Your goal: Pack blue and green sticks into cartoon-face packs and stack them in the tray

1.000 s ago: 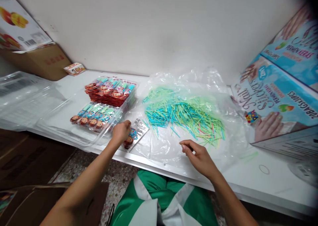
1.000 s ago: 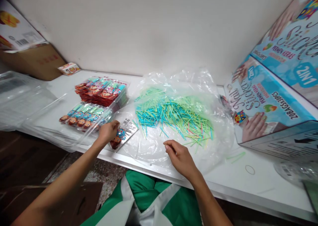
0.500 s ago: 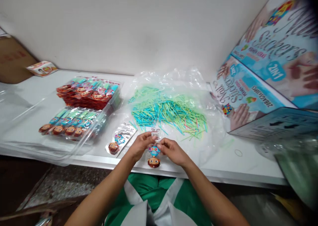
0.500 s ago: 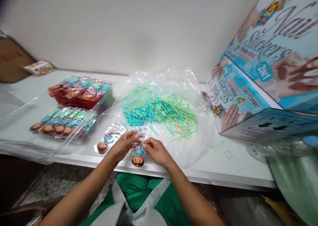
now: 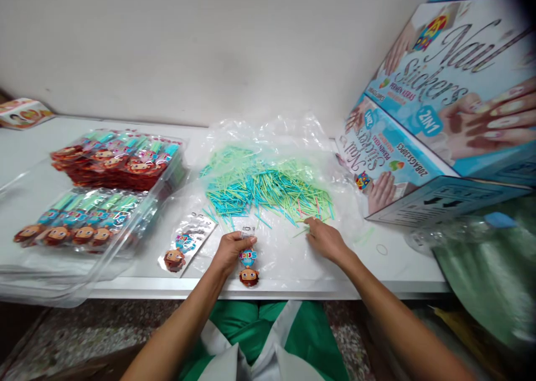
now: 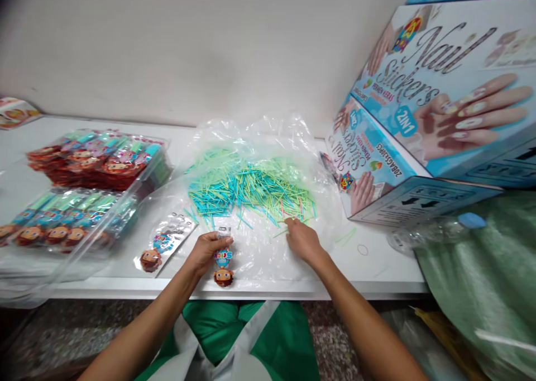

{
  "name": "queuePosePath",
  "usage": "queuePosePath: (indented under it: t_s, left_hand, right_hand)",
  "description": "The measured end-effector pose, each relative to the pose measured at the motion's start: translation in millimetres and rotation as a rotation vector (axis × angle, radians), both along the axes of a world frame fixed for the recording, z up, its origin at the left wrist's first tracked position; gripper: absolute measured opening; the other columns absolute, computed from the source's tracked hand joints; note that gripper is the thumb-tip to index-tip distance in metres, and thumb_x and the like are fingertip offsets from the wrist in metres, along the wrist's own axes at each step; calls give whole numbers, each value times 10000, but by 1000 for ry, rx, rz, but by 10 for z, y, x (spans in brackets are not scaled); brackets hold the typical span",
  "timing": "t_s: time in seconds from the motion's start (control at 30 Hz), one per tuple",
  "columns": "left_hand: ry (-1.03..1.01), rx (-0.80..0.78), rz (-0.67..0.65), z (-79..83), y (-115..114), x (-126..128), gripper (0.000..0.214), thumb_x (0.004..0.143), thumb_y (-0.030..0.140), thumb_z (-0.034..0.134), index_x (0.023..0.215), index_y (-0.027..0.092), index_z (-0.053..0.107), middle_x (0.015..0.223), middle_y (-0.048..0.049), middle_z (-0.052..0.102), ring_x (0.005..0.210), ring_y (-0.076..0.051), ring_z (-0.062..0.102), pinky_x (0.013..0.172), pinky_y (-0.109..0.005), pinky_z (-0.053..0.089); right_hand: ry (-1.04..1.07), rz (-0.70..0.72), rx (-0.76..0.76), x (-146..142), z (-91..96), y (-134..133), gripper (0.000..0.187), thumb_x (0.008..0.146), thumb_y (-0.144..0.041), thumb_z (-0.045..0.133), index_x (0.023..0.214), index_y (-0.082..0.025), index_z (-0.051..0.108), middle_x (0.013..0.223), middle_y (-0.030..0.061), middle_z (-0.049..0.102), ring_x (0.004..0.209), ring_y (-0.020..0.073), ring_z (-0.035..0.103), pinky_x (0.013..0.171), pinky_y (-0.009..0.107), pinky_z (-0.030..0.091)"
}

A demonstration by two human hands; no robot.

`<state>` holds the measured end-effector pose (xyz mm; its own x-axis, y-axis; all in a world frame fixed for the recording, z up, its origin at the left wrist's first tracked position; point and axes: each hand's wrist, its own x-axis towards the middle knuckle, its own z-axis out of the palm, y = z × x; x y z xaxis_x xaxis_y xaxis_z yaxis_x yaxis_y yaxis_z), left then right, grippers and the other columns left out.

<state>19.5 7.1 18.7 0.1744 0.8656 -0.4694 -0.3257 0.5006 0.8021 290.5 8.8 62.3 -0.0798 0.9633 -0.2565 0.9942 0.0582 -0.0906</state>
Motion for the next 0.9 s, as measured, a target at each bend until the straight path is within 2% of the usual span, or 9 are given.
queuePosePath:
  t_s: [0.13, 0.27, 0.37, 0.47, 0.53, 0.67, 0.8, 0.9]
  left_hand:
    - [-83, 8, 39, -77, 4, -68, 277, 517, 300, 815, 691, 123, 692, 666, -49, 677, 540, -107, 588, 507, -203, 432]
    - [-146, -8, 69, -159, -10, -112, 299, 541, 302, 808, 764, 128, 708, 773, -73, 702, 644, -129, 628, 591, -212, 462]
    - [-149, 5, 57, -195, -24, -115, 298, 561, 303, 799, 784, 127, 710, 791, -77, 704, 646, -127, 627, 583, -207, 458]
    - [-152, 20, 57, -204, -27, -110, 295, 576, 301, 792, 796, 123, 710, 798, -79, 703, 634, -122, 619, 575, -206, 455]
    - [-160, 28, 62, -203, -24, -109, 292, 583, 296, 789, 800, 117, 709, 800, -82, 702, 633, -120, 616, 574, -205, 455]
    - [-171, 26, 57, -196, -17, -109, 275, 593, 280, 784, 797, 110, 711, 795, -88, 703, 633, -120, 615, 568, -200, 451]
    - [-174, 18, 60, -193, -21, -109, 268, 590, 278, 786, 789, 113, 713, 790, -85, 704, 631, -119, 616, 572, -200, 449]
    - [-180, 18, 72, -190, -23, -105, 274, 590, 278, 787, 792, 108, 712, 785, -86, 703, 629, -116, 612, 568, -198, 446]
  right_hand:
    - [-121, -2, -2, 0, -100, 148, 296, 884, -171, 370, 1159, -148, 477, 1055, 144, 575, 905, 228, 586, 689, 280, 374]
    - [-105, -39, 16, -101, -171, 368, 293, 921, -180, 288, 1112, -113, 500, 1054, 173, 588, 918, 227, 585, 716, 288, 372]
    - [-68, -68, 19, -156, -178, 535, 307, 934, -269, 285, 1040, -126, 536, 1016, 143, 621, 916, 215, 590, 728, 275, 373]
    - [-30, -119, 30, -198, -189, 666, 401, 947, -362, 218, 1031, -141, 543, 992, 120, 639, 941, 207, 588, 752, 270, 372]
    - [-20, -172, 29, -230, -210, 733, 497, 933, -459, 187, 1067, -126, 531, 993, 136, 640, 949, 223, 591, 756, 283, 379]
    - [-16, -239, -11, -327, -257, 858, 642, 833, -621, 306, 1117, -87, 524, 1011, 177, 632, 942, 284, 596, 715, 316, 413]
    - [8, -198, -73, -401, -256, 996, 449, 801, -444, 468, 1062, -99, 590, 1055, 181, 629, 971, 291, 588, 741, 323, 420]
    - [39, -159, -119, -356, -223, 1042, 348, 776, -327, 504, 987, -83, 632, 1050, 204, 633, 976, 299, 589, 771, 333, 412]
